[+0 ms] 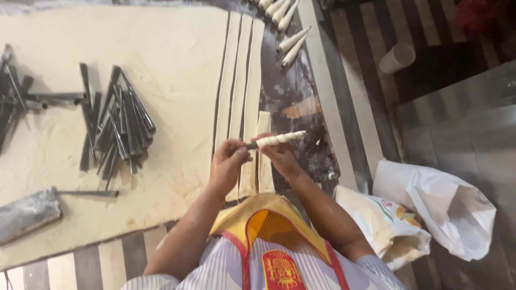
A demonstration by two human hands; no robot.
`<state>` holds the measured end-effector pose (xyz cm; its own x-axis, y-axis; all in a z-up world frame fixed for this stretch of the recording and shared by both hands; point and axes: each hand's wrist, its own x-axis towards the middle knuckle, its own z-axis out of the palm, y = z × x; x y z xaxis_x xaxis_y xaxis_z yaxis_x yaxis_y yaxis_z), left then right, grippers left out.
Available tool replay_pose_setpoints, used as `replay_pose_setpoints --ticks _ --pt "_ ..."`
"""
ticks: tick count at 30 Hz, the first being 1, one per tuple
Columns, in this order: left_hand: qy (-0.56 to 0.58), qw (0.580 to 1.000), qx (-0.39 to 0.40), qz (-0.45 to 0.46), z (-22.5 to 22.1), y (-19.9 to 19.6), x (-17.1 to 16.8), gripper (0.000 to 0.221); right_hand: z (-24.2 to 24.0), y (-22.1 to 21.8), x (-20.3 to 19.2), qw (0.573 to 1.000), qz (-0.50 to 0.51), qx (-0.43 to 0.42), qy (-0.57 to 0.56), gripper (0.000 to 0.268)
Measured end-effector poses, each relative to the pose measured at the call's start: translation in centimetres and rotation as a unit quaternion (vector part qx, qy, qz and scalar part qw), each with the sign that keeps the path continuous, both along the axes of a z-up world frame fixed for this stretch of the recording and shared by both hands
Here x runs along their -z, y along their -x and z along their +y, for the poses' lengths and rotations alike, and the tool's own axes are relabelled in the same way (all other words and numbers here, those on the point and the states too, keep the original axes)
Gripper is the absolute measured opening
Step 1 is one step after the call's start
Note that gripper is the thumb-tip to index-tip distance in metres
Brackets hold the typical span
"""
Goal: Wrapping thin strips of dough around cone-shaped metal molds to create pastry horns.
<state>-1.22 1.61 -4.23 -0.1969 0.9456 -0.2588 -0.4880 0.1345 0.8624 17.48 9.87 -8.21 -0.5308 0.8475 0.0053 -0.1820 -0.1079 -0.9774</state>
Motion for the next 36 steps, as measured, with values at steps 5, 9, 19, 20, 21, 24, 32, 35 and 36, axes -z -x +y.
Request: replay_pose_setpoints --ticks 5,9,19,20,21,24,32,35,36 --pt "0.046 0.986 0.015 -0.159 0.2 0.6 1.7 0.015 -0.2 -0.4 1.2 0.998 0.034 0.017 -0.046 0.03" --pt "-0.052 0.983 0.014 -0.175 0.1 0.3 1.9 0.015 -0.3 -0.1 0.5 0.998 0.055 0.026 -0.006 0.033" --pt "-0.036 0.986 0.054 -0.154 0.2 0.6 -0.7 0.022 -0.7 0.0 -0.3 0.997 0.041 0.028 -0.056 0.027" --pt "-0.004 0.983 0.061 -0.175 0.0 0.5 -0.2 0.018 -0.9 -0.2 -0.6 0.997 -0.016 0.034 -0.065 0.028" --pt "0.03 0.978 0.068 -0.196 -0.3 0.3 0.3 0.021 -1.2 -0.5 -0.8 0.994 -0.074 0.039 -0.073 0.028" --pt "-0.076 0.992 0.062 -0.078 -0.6 -0.2 -0.2 0.015 -1.0 0.3 -0.5 0.997 0.063 0.021 -0.048 0.029" --pt "-0.024 0.992 0.084 -0.093 -0.6 0.6 -1.7 0.017 -2.0 -0.2 -3.1 0.991 -0.058 0.013 -0.119 0.039" --pt "-0.016 0.99 0.094 -0.107 -0.4 1.2 -1.9 0.019 -2.1 0.3 -3.5 0.989 -0.046 0.006 -0.139 0.035" --pt "0.036 0.976 0.114 -0.182 -0.3 1.3 -1.7 0.023 -2.1 0.3 -3.4 0.988 -0.033 -0.002 -0.152 0.033"
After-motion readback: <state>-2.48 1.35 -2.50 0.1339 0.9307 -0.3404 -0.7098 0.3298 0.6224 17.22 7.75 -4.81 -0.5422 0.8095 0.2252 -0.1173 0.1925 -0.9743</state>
